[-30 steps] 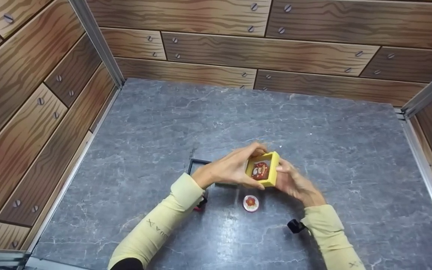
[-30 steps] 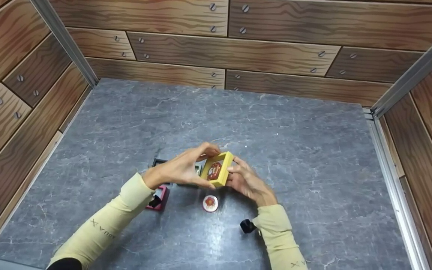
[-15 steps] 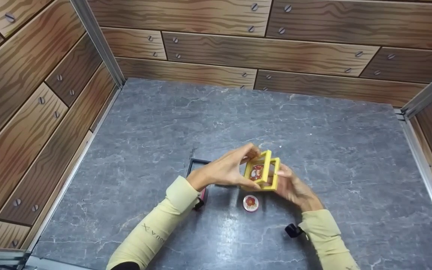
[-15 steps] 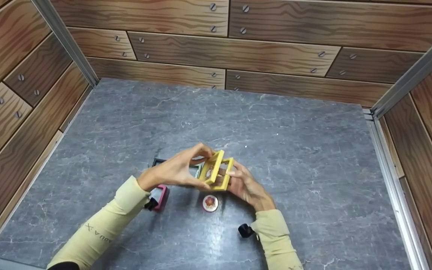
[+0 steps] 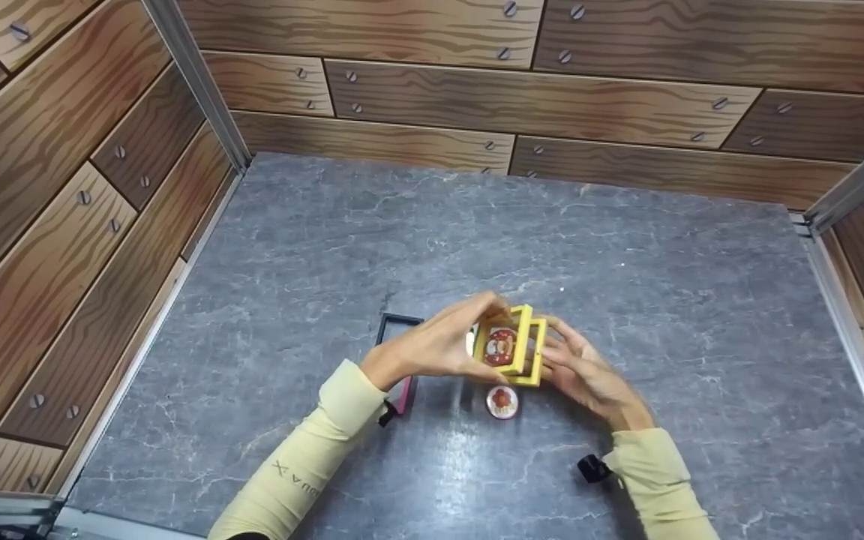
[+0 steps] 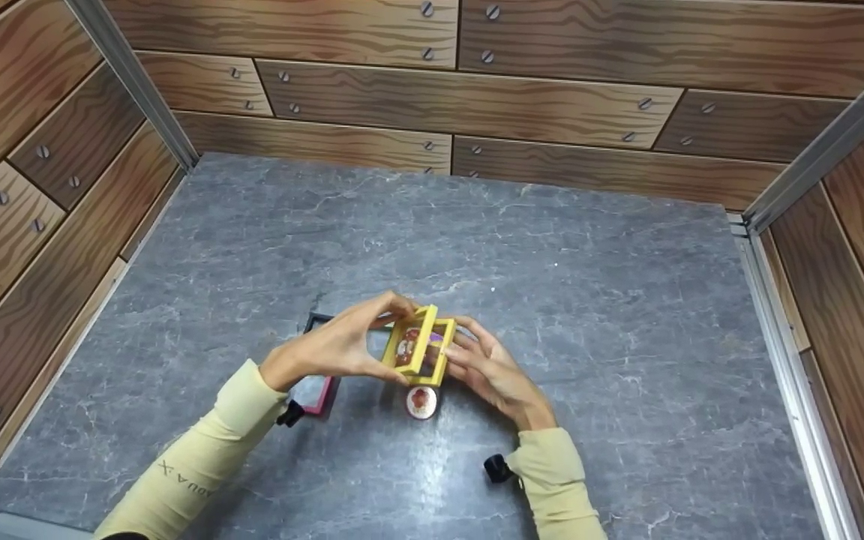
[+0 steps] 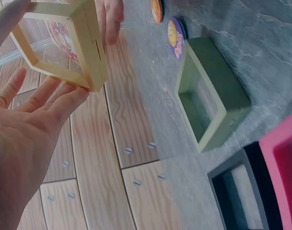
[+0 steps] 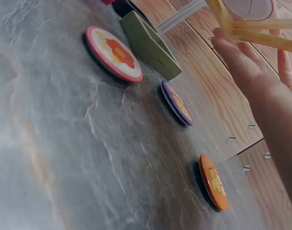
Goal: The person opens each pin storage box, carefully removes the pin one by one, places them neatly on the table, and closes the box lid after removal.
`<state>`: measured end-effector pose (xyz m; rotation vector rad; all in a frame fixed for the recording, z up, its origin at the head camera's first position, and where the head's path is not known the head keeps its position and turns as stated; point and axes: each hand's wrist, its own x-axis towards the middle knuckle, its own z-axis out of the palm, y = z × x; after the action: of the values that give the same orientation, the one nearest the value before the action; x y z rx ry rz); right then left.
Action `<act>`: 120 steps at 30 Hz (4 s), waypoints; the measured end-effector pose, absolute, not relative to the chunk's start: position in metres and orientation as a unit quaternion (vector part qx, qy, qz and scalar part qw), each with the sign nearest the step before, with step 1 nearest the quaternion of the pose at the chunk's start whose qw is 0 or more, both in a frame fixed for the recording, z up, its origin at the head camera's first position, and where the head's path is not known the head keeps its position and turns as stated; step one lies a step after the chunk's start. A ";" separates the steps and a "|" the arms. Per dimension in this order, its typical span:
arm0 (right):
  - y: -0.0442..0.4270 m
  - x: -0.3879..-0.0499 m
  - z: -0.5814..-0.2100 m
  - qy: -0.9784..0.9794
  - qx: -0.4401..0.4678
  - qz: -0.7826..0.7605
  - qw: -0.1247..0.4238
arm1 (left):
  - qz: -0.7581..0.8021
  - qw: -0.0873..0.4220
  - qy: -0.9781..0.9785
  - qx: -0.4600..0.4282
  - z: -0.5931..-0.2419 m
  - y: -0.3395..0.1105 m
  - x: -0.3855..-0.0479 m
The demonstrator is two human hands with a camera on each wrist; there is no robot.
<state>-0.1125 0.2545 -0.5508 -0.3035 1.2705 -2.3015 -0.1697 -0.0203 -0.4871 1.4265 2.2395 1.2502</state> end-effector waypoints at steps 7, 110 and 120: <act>0.252 -0.110 -0.556 0.543 -0.094 -0.810 0.199 | 0.425 0.111 0.775 0.454 -0.492 -0.033 -0.169; 0.113 -0.077 -0.569 0.913 -0.339 -0.209 -0.089 | 0.388 0.182 0.834 0.348 -0.531 -0.121 -0.119; 0.113 -0.076 -0.565 0.912 -0.320 -0.252 -0.048 | 0.386 0.193 0.835 0.342 -0.529 -0.122 -0.121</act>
<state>-0.0759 0.1128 -0.5646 -1.0379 2.9558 -0.8151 -0.1206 -0.1216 -0.5291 0.9595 2.3417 1.0840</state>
